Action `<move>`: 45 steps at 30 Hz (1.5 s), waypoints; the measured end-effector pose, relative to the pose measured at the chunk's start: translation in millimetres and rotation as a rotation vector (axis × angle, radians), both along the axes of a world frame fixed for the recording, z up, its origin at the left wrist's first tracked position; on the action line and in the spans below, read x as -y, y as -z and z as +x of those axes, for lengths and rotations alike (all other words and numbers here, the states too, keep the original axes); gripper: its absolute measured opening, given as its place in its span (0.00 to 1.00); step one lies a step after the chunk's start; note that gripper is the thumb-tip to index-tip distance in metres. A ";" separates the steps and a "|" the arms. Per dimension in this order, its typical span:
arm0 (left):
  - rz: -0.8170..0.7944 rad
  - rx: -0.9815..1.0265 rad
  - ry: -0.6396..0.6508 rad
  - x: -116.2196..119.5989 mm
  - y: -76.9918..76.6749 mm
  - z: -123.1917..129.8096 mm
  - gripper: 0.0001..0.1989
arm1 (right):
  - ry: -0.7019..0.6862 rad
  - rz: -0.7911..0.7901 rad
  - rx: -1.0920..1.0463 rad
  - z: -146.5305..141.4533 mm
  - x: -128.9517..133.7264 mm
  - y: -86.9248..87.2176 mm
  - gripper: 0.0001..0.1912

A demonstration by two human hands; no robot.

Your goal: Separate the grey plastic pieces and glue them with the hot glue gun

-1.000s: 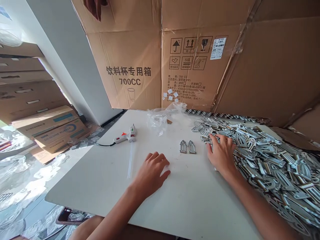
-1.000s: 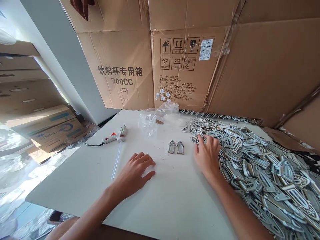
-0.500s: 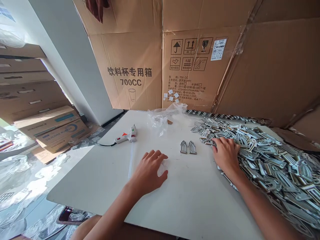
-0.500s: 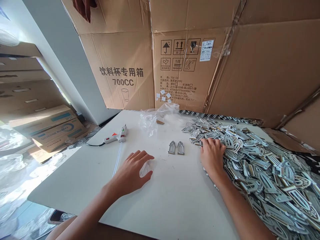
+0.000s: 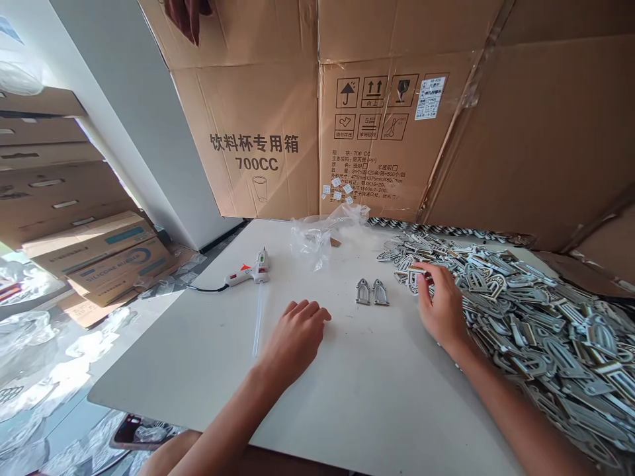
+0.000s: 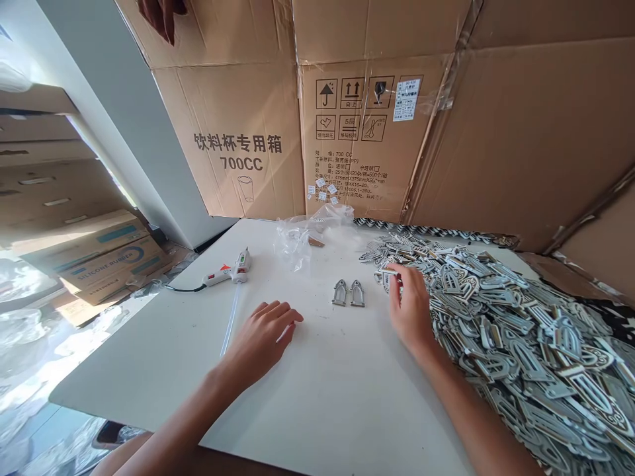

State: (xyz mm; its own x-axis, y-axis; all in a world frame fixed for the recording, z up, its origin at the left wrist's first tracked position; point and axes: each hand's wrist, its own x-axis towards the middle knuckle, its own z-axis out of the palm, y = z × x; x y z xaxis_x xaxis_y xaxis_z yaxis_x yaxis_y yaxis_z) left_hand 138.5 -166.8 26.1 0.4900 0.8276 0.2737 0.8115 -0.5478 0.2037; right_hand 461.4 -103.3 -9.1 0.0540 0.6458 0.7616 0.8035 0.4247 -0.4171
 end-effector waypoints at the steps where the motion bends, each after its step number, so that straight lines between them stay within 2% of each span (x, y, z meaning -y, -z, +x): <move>1: 0.032 0.007 -0.002 -0.3 0.0 0.2 0.15 | -0.084 -0.024 -0.033 -8.1 4.9 -1.8 0.18; 4: 0.120 0.051 -0.018 -0.9 -1.5 1.4 0.16 | -0.323 -0.117 -0.022 -33.5 22.7 -3.6 0.14; 6: 0.142 0.107 -0.038 -0.8 -3.4 2.9 0.17 | -0.534 -0.242 -0.017 -47.9 34.7 -2.7 0.12; 8: 0.114 0.204 -0.075 -0.4 -5.8 4.5 0.16 | -0.709 -0.349 -0.014 -58.0 44.6 -1.0 0.11; 11: 0.008 0.404 -0.143 0.3 -8.7 6.4 0.15 | -0.830 -0.439 -0.011 -64.5 53.7 1.5 0.10; 16: -0.238 0.701 -0.149 0.3 -9.0 7.7 0.13 | -0.812 -0.534 -0.088 -65.1 56.1 1.7 0.05; 20: -0.320 0.717 -0.127 2.6 -8.1 11.8 0.13 | -0.777 -0.497 -0.197 -67.7 55.0 0.6 0.06; 23: -0.218 0.627 -0.101 6.2 -5.9 18.8 0.11 | -0.735 -0.395 -0.217 -70.8 55.9 0.4 0.05; 28: 0.191 0.388 -0.014 12.7 7.8 29.7 0.11 | -0.687 -0.269 -0.197 -74.6 59.2 1.7 0.02; 30: 0.277 0.312 0.028 15.1 15.4 31.4 0.14 | -0.702 -0.236 -0.188 -75.9 60.6 2.4 0.02; 35: 0.280 0.245 0.107 18.8 24.1 34.3 0.20 | -0.726 -0.241 -0.176 -77.5 64.4 2.1 0.03; 40: 0.328 0.363 0.168 19.0 16.0 39.5 0.18 | -0.740 -0.197 -0.167 -76.7 64.2 0.5 0.05; 45: 0.436 0.357 0.186 16.7 13.4 41.9 0.20 | -0.763 -0.181 -0.174 -77.6 62.6 0.1 0.06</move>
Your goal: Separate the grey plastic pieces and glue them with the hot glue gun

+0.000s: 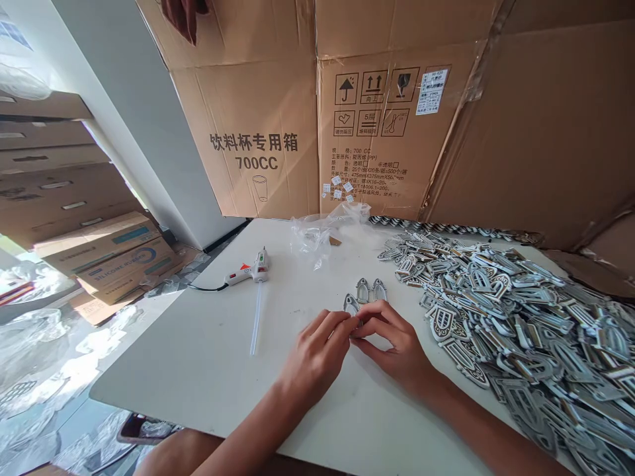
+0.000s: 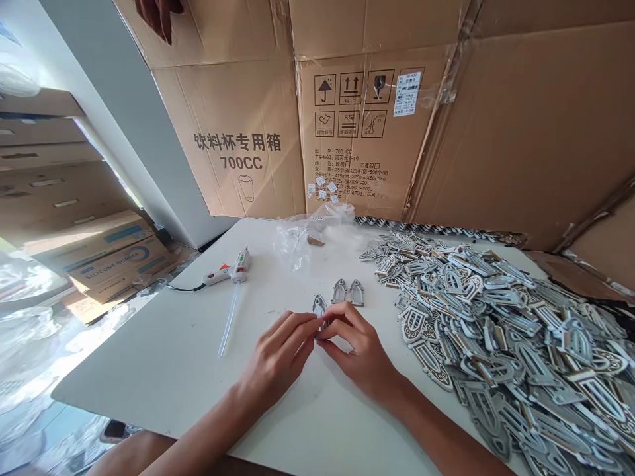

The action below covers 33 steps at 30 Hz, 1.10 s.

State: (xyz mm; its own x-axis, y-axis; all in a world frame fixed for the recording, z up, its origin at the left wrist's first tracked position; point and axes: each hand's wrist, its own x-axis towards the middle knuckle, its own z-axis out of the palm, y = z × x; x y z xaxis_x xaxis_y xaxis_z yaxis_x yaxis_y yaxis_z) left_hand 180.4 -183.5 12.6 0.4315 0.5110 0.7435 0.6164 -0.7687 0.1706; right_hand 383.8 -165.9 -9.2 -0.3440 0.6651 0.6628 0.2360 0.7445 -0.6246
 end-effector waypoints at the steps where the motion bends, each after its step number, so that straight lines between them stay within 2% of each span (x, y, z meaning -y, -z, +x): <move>1: 0.024 0.004 0.001 -0.5 0.0 0.2 0.21 | -0.001 0.002 -0.006 -0.2 -0.1 0.2 0.06; 10: 0.047 0.089 0.071 2.4 -5.4 1.0 0.18 | 0.017 0.023 0.002 0.4 1.3 0.5 0.06; 19: 0.071 0.087 -0.011 1.1 -4.8 1.1 0.14 | 0.002 0.015 -0.019 -0.6 2.9 -3.7 0.07; 21: 0.052 0.084 0.005 0.6 -4.9 0.3 0.15 | 0.003 -0.001 -0.033 -0.4 2.9 -4.3 0.08; 28: -0.221 0.054 0.090 0.4 -6.3 -1.0 0.16 | -0.009 -0.171 -0.111 6.9 -6.0 4.2 0.07; 33: -0.468 0.036 0.067 -2.4 -5.5 -4.8 0.10 | -0.072 -0.407 -0.096 9.0 -9.0 9.9 0.08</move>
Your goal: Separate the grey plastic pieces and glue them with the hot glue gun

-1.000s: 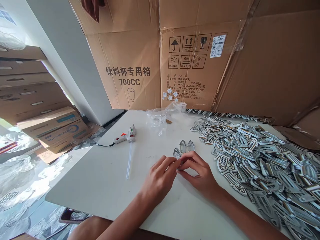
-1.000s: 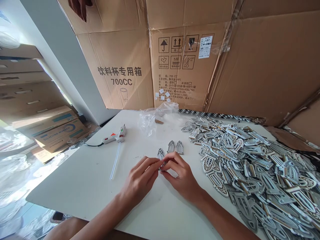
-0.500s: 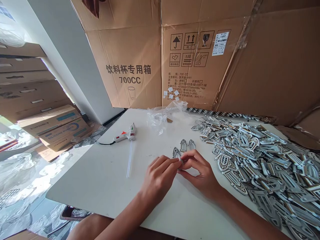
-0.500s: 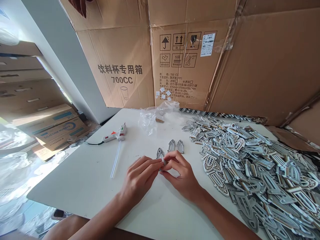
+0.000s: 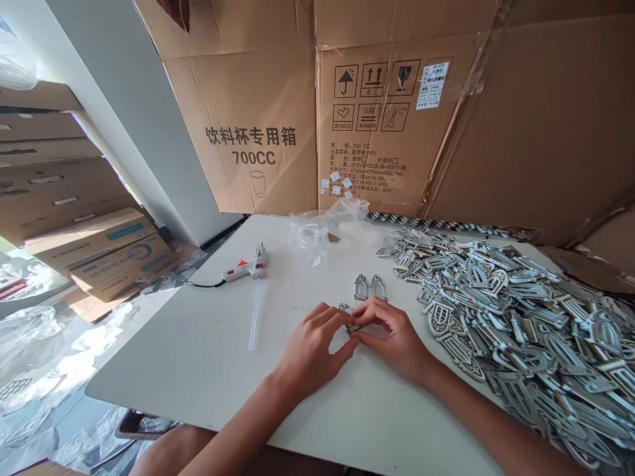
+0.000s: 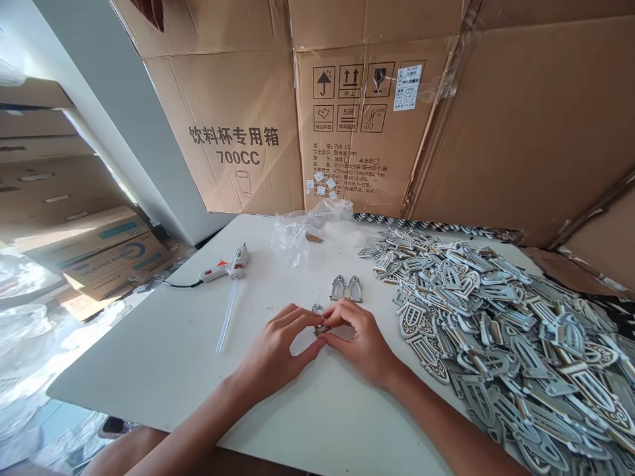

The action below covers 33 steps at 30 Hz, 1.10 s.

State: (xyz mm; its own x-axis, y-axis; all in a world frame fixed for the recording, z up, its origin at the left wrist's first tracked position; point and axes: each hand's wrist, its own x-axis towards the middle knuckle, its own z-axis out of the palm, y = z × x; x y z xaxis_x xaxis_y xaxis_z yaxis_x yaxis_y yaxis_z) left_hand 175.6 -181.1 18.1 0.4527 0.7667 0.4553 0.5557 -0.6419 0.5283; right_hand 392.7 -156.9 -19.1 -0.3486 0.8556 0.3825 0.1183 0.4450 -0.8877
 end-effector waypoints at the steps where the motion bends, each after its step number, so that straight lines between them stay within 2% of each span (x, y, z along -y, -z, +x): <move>1: -0.038 -0.021 0.002 -0.8 0.1 -1.2 0.09 | -0.014 -0.035 0.009 -0.1 -0.2 0.3 0.08; 5: -0.075 -0.126 0.032 -3.7 2.1 -4.1 0.08 | -0.022 -0.058 0.123 -0.1 -0.7 -3.1 0.10; 8: -0.007 -0.212 0.045 -5.5 6.5 -3.2 0.05 | -0.062 -0.035 0.209 1.7 -1.0 -10.6 0.06; 11: 0.111 -0.267 0.039 -7.1 11.9 -1.3 0.05 | -0.064 0.055 0.300 8.6 -4.9 -17.6 0.05; 13: 0.183 -0.286 0.015 -8.0 14.6 -0.5 0.07 | 0.078 0.183 0.349 18.1 -12.2 -18.5 0.08; 16: 0.244 -0.313 -0.035 -10.0 17.3 -1.0 0.07 | 0.493 0.429 0.442 40.4 -28.8 -12.4 0.11; 18: 0.254 -0.322 -0.066 -12.7 18.8 -2.4 0.07 | 0.737 0.445 0.663 57.7 -39.3 -5.1 0.11; 20: 0.250 -0.323 -0.096 -16.7 20.3 -4.2 0.07 | 0.869 0.339 0.915 72.6 -45.9 2.2 0.13; 23: 0.249 -0.347 -0.157 -24.4 21.8 -6.3 0.09 | 0.866 0.233 1.100 84.9 -48.6 9.2 0.14; 27: 0.228 -0.423 -0.248 -33.1 19.8 -8.1 0.15 | 0.819 0.210 1.111 86.8 -46.9 10.1 0.11; 30: 0.189 -0.423 -0.285 -35.3 13.6 -13.5 0.22 | 0.792 0.190 1.106 86.2 -46.3 8.7 0.13; 33: 0.108 -0.404 -0.285 -32.7 2.8 -26.4 0.17 | 0.767 0.169 1.097 85.8 -46.2 7.3 0.14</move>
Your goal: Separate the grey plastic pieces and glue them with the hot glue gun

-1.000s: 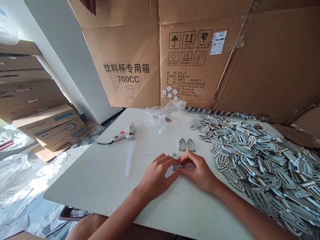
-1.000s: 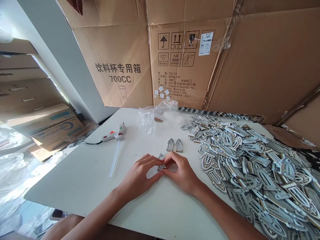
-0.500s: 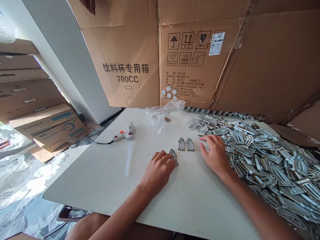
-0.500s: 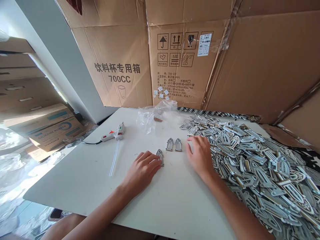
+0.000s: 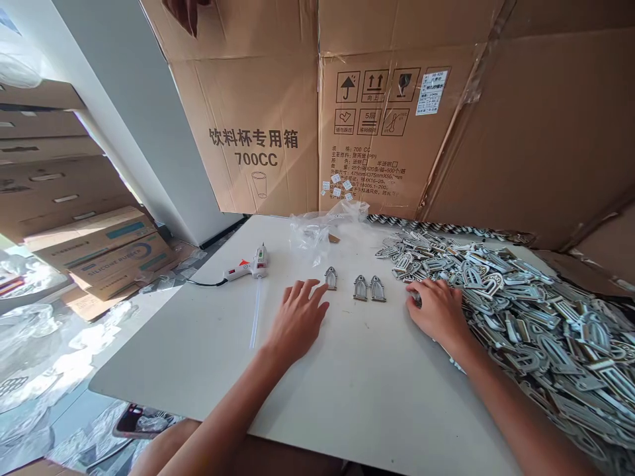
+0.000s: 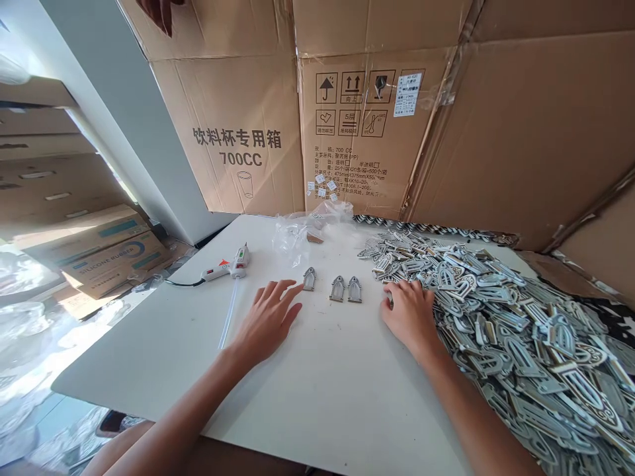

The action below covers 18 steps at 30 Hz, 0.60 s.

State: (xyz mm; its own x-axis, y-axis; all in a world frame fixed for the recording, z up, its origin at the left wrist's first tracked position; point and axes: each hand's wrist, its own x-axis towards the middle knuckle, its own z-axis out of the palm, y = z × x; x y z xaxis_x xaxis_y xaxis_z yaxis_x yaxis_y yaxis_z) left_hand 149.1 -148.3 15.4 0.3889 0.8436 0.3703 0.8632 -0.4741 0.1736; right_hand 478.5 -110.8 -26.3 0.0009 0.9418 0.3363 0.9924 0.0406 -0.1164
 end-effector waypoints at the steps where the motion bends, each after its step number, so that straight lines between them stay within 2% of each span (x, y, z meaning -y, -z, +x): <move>1: -0.037 0.013 -0.007 1.8 -4.3 -5.7 0.15 | -0.002 -0.007 -0.005 -0.4 0.1 -0.7 0.14; 6: -0.165 0.027 0.045 10.8 -21.2 -31.2 0.14 | -0.018 -0.036 -0.021 -3.3 2.4 -4.9 0.15; 9: -0.192 0.034 0.075 11.2 -22.9 -35.7 0.07 | -0.051 -0.029 -0.021 -2.6 3.4 -6.2 0.21; 12: -0.204 0.049 0.075 8.9 -19.7 -33.7 0.08 | -0.095 0.020 -0.033 -0.6 3.2 -8.1 0.22; 15: -0.184 0.063 0.082 7.6 -16.0 -30.4 0.10 | -0.129 0.142 -0.087 -3.1 4.5 -15.4 0.20; 18: -0.178 0.048 0.070 8.0 -14.3 -27.9 0.11 | -0.172 0.407 -0.203 -13.3 9.8 -27.6 0.20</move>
